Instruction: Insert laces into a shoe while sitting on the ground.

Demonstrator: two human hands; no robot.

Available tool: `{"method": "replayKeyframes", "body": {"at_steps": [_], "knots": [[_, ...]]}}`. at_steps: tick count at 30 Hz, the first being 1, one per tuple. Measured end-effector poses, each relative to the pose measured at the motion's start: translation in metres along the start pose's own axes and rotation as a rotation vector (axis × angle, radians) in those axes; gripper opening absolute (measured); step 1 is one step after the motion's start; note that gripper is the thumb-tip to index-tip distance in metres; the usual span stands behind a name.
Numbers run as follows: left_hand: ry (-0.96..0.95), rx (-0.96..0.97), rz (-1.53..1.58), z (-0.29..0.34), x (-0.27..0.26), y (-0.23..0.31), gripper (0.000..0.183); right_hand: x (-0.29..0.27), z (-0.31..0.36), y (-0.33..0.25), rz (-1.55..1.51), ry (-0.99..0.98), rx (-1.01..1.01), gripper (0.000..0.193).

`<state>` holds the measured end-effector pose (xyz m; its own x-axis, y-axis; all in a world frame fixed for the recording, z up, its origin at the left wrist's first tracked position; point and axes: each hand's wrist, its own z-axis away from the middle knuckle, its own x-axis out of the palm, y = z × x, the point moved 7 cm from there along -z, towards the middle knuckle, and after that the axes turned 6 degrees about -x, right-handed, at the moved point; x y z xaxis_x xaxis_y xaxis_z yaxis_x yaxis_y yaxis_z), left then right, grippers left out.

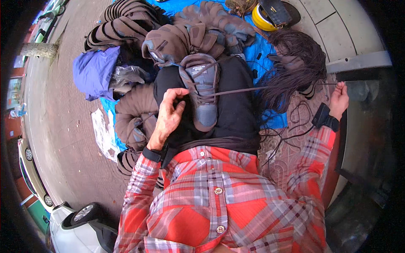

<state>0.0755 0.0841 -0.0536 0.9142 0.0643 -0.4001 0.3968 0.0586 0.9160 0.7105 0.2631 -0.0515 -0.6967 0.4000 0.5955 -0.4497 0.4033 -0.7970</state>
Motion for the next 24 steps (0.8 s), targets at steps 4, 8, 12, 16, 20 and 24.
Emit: {"method": "replayKeyframes", "body": {"at_steps": [4,8,12,16,20,24], "knots": [[0.039,-0.05,-0.05,0.006,0.005,0.002,0.02,0.141,0.118,0.054,0.788,-0.363,-0.175,0.014],[-0.003,-0.077,-0.192,0.002,0.028,0.009,0.02,0.25,0.269,0.113,0.975,-0.932,-0.363,0.009],[0.037,-0.111,-0.463,0.002,0.033,0.019,0.027,0.287,0.341,0.134,1.112,-1.273,-0.654,0.006],[-0.143,-0.29,-0.069,0.002,0.049,0.011,0.029,0.282,0.351,0.143,1.169,-1.329,-0.586,0.007],[-0.283,-0.424,0.236,0.005,0.061,0.009,0.046,0.282,0.352,0.151,1.173,-1.331,-0.587,0.007],[-0.387,-0.425,0.241,0.015,0.067,0.014,0.058,0.283,0.348,0.152,1.178,-1.299,-0.545,0.006]]}}
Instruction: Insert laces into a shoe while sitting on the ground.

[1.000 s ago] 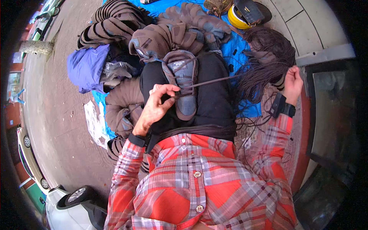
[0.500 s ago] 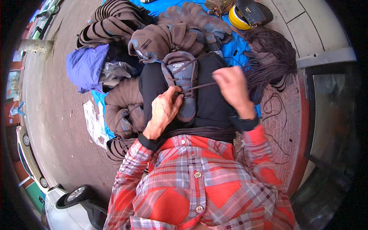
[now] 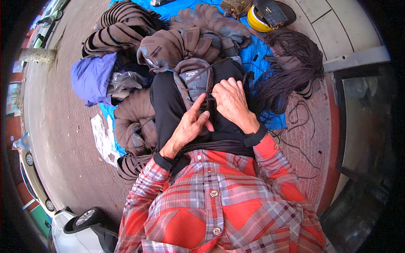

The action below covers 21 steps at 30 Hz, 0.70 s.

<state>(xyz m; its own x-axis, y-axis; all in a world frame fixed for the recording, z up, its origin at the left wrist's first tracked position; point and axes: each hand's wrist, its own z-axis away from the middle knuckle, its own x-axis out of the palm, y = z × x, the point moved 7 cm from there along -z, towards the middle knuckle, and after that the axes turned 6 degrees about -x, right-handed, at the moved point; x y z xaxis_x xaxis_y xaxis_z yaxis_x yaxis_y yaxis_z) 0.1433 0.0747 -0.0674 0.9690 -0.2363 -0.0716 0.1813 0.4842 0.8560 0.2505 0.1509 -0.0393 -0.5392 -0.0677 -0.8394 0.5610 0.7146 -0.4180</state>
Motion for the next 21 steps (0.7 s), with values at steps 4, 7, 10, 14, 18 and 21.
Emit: {"method": "replayKeyframes", "body": {"at_steps": [4,7,10,14,18,21], "knots": [[-0.041,0.076,-0.125,-0.004,-0.007,-0.005,0.058,0.002,-0.007,-0.01,-0.009,-0.032,-0.078,0.007],[-0.098,0.002,-0.098,-0.011,-0.019,-0.001,0.056,0.005,-0.011,-0.012,0.027,-0.03,-0.082,0.013],[-0.123,0.064,-0.328,-0.014,-0.026,0.008,0.05,-0.001,-0.001,-0.008,-0.033,-0.015,-0.072,0.017],[-0.056,0.111,-0.535,-0.032,-0.036,0.036,0.033,0.007,-0.009,0.001,-0.103,0.019,0.073,0.034],[0.037,0.137,-0.714,-0.049,-0.036,0.028,0.019,0.007,-0.007,-0.011,-0.189,0.069,-0.056,0.033],[0.259,0.54,-1.107,-0.037,-0.027,0.043,0.01,0.003,-0.002,-0.012,-0.17,0.03,-0.095,0.024]]}}
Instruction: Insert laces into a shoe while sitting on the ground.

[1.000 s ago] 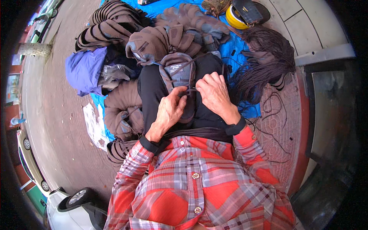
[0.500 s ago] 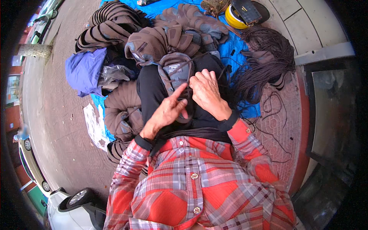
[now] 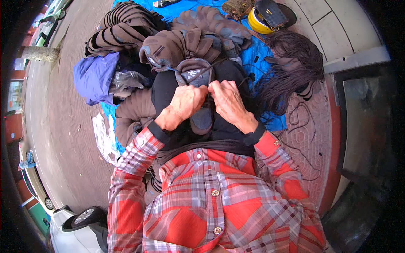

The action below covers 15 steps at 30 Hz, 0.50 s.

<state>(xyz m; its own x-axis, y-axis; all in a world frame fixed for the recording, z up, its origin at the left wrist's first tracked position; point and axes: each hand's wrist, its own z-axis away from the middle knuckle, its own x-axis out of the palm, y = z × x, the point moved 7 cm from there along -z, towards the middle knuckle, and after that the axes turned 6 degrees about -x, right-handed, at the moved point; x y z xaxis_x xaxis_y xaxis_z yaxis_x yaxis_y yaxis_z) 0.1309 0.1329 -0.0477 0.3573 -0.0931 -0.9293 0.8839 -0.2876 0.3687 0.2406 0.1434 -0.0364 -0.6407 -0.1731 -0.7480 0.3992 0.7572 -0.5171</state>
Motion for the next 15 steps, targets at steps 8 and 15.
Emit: {"method": "replayKeyframes", "body": {"at_steps": [8,15], "knots": [[-0.086,-0.319,0.223,0.05,-0.071,-0.07,0.016,0.003,-0.012,-0.026,0.134,-0.117,-0.167,0.002],[-0.209,-0.774,1.718,0.089,-0.003,-0.068,0.01,0.017,-0.03,-0.021,0.167,-0.422,-0.182,0.015]]}}
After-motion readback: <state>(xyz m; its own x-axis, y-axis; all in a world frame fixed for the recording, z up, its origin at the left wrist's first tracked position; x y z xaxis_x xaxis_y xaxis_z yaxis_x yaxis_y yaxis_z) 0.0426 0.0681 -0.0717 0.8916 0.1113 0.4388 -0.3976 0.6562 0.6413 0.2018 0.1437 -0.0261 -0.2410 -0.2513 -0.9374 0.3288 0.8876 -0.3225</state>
